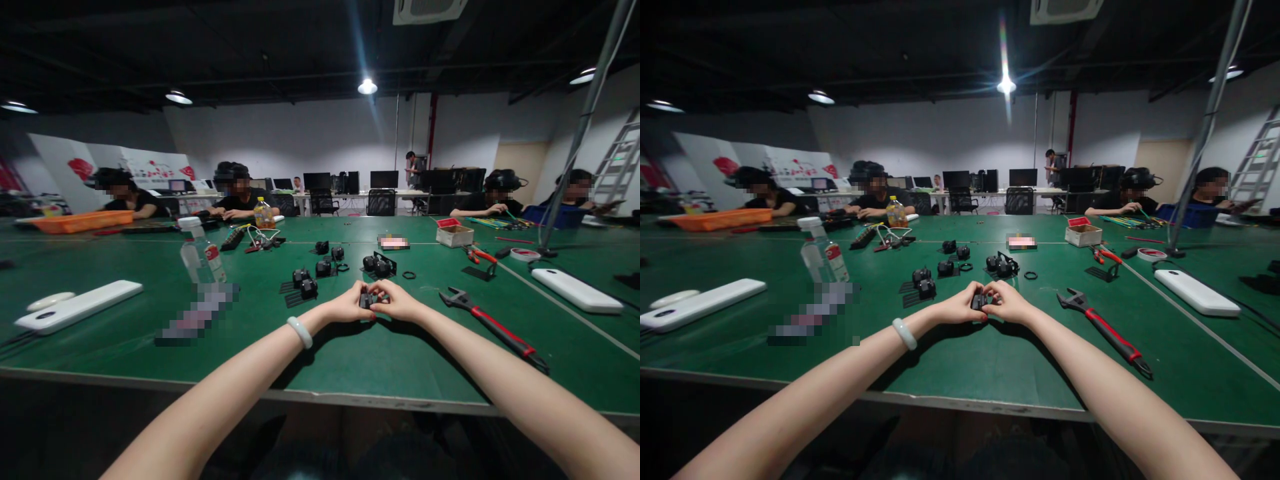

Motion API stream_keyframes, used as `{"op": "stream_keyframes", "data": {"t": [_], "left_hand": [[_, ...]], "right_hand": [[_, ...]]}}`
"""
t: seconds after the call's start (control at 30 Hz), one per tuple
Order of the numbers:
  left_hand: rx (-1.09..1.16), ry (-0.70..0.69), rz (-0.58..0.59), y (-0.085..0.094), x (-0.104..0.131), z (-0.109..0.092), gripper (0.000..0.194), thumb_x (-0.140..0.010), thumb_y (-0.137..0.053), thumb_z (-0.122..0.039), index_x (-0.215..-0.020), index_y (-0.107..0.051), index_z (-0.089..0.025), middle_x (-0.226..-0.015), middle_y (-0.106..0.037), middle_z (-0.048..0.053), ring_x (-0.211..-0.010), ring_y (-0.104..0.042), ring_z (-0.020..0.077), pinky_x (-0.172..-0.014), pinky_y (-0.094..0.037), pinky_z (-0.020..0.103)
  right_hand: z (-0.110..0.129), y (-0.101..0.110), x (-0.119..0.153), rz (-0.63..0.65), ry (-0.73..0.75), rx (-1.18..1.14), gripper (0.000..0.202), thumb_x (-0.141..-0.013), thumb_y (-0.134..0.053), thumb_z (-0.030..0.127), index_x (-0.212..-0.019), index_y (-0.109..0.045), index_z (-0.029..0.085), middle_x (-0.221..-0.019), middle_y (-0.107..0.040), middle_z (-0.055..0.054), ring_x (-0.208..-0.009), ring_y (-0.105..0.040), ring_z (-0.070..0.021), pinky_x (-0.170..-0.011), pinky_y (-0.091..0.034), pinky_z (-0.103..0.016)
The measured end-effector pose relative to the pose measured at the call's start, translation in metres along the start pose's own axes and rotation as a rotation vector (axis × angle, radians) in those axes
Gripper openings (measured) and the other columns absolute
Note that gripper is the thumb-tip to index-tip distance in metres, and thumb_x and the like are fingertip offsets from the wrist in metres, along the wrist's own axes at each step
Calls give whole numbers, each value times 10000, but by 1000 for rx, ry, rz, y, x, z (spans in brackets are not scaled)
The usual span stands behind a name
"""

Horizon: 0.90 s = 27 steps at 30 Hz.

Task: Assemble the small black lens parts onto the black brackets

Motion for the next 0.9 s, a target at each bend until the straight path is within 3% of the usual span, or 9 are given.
{"op": "stream_keyframes", "data": {"t": [0.5, 0.7, 0.9], "left_hand": [[42, 59, -15, 11, 6, 14, 443, -553, -545, -221, -921, -307, -154, -772, -399, -16, -624, -412, 83, -507, -352, 194], [4, 144, -31, 18, 13, 18, 488, -520, -577, -272, -930, -328, -175, -779, -418, -10, -682, -428, 120, -589, -365, 242], [-75, 126, -11, 20, 18, 11, 510, -522, -575, -300, -960, -336, -194, -870, -423, 18, -769, -420, 159, -667, -348, 279]], "right_hand": [[0, -13, -12, -78, -62, -88, 278, -603, -532, 162, -873, -469, 166, -857, -516, -29, -787, -492, -143, -686, -407, -274], [-3, -23, -14, -31, -146, -220, 269, -605, -523, 162, -863, -449, 184, -839, -517, -27, -784, -504, -151, -661, -422, -270], [-1, -24, -2, -84, -201, -240, 281, -610, -523, 144, -874, -453, 209, -878, -504, -40, -817, -497, -163, -713, -423, -295]]}}
Point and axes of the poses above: each hand's wrist, its own x-axis away from the middle knuckle, its own y-axis out of the back of the hand, z = x × y, the point moved 9 cm from there along -x, towards the middle knuckle
